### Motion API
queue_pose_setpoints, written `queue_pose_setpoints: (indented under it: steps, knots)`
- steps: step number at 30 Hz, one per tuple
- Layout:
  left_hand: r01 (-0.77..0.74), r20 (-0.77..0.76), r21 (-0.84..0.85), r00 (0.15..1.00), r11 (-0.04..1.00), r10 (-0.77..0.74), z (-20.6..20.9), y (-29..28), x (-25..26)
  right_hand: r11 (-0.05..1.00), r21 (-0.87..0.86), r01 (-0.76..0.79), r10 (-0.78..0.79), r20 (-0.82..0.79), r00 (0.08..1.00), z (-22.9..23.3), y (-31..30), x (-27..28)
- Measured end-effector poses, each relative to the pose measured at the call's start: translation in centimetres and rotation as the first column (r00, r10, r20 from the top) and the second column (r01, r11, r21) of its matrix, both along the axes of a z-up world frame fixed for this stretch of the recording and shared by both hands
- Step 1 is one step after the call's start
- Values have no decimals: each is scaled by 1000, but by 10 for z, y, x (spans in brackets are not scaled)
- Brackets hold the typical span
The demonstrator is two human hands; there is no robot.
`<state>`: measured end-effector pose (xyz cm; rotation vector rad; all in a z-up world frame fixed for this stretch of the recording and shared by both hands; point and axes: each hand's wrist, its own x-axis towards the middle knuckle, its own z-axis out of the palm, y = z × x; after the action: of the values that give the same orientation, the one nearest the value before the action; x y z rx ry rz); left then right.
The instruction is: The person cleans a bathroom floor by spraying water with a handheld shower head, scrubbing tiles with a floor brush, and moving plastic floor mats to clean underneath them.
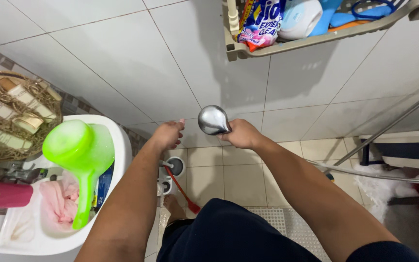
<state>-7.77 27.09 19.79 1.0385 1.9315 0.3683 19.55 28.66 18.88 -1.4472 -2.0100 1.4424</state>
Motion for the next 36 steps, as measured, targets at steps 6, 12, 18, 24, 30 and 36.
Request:
queue_pose_setpoints:
  steps: [6, 12, 18, 24, 30, 36]
  knots:
    - [12, 50, 44, 999, 999, -14, -17, 4, 3, 998, 24, -52, 52, 7, 999, -4, 2, -13]
    - [6, 143, 71, 990, 997, -16, -39, 7, 4, 999, -26, -39, 39, 5, 999, -14, -2, -29]
    - [-45, 153, 12, 987, 999, 43, -64, -3, -14, 996, 41, -75, 76, -5, 997, -28, -10, -30]
    - [-54, 276, 100, 961, 994, 24, -175, -17, -44, 1000, 8, -23, 23, 11, 1000, -39, -24, -36]
    - [-96, -48, 375, 991, 922, 123, -198, -34, -5, 999, 21, 24, -25, 51, 998, -32, -38, -69]
    - [-451, 612, 146, 741, 881, 277, -177, -33, 3, 999, 36, -12, 6, 167, 986, -42, -42, -84]
